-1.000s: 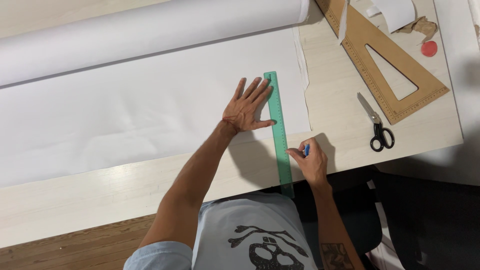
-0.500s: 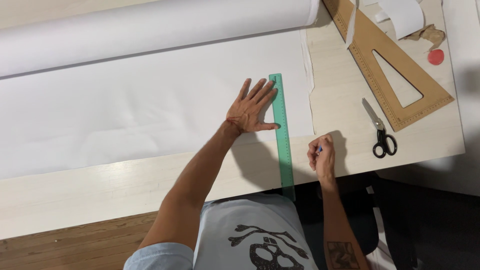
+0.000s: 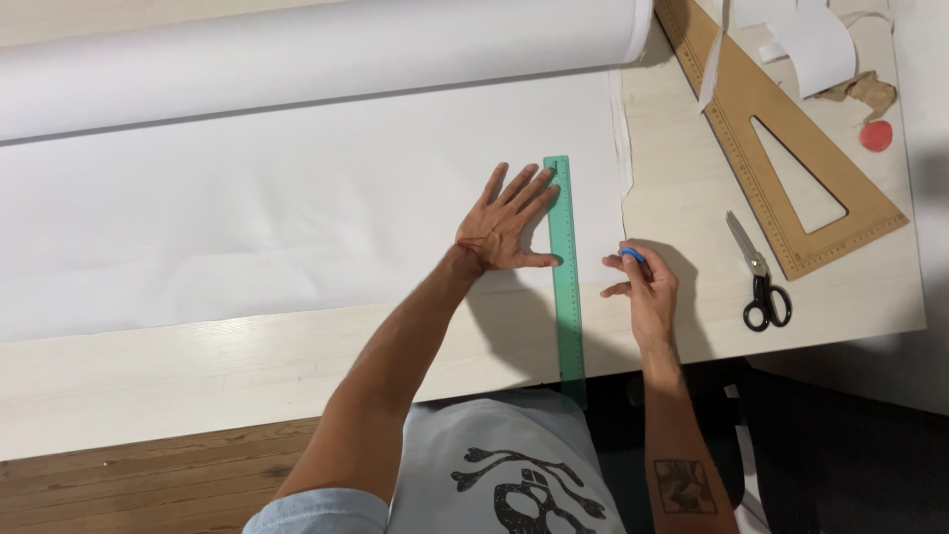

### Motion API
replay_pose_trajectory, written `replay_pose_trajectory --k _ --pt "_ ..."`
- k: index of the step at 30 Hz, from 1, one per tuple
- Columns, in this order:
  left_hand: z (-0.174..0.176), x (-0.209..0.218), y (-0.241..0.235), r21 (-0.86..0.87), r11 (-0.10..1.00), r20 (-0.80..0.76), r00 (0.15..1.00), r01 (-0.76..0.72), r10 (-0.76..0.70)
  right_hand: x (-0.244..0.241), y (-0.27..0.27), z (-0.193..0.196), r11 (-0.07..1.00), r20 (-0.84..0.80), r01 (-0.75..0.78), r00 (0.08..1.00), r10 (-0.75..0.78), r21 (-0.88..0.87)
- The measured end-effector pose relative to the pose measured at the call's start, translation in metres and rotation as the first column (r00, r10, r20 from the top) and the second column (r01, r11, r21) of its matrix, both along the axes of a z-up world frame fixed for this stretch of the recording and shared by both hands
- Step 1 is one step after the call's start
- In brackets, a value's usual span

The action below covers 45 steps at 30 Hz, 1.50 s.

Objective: Marking a straight line on a roll of white material using a ruler and a marking tool

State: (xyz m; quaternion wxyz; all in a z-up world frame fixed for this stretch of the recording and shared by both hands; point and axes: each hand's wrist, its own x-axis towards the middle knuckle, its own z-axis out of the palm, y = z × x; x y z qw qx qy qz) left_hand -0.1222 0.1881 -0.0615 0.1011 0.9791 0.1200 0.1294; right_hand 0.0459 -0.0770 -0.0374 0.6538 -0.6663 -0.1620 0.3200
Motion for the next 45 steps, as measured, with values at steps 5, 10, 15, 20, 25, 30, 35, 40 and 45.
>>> replay_pose_trajectory --k 5,10,15,20,25,30,35,40,45 --pt "-0.005 0.002 -0.001 0.000 1.000 -0.029 1.000 -0.006 0.006 0.042 0.049 -0.021 0.992 0.188 -0.091 0.979 0.073 0.091" --pt "-0.004 0.001 -0.002 0.019 1.000 -0.041 0.999 -0.006 0.007 0.087 0.124 -0.027 0.958 0.418 -0.269 0.885 0.205 0.098" --pt "-0.005 0.002 -0.001 0.009 1.000 -0.062 0.998 -0.012 0.013 0.104 0.167 -0.030 0.896 0.758 -0.381 0.507 0.410 -0.229" --pt "-0.001 0.001 0.000 0.007 1.000 -0.070 0.997 -0.030 0.031 0.098 0.167 -0.031 0.873 0.781 -0.360 0.417 0.465 -0.328" --pt "-0.001 0.002 0.000 -0.009 1.000 -0.065 0.998 -0.021 0.020 0.098 0.166 -0.031 0.869 0.780 -0.349 0.405 0.477 -0.350" --pt "-0.005 0.002 0.002 -0.025 1.000 -0.061 0.998 -0.012 0.011 0.099 0.166 -0.036 0.870 0.782 -0.355 0.407 0.473 -0.341" --pt "-0.006 0.001 0.000 -0.016 1.000 -0.030 0.999 -0.010 0.009 0.097 0.163 -0.038 0.871 0.791 -0.348 0.392 0.470 -0.346" --pt "-0.008 0.000 0.000 0.008 1.000 0.069 0.998 -0.004 0.004 0.096 0.162 -0.034 0.873 0.817 -0.325 0.339 0.467 -0.364" --pt "-0.011 -0.002 0.001 -0.017 1.000 0.174 0.985 -0.003 0.006 0.092 0.167 -0.034 0.850 0.820 -0.286 0.256 0.512 -0.442"
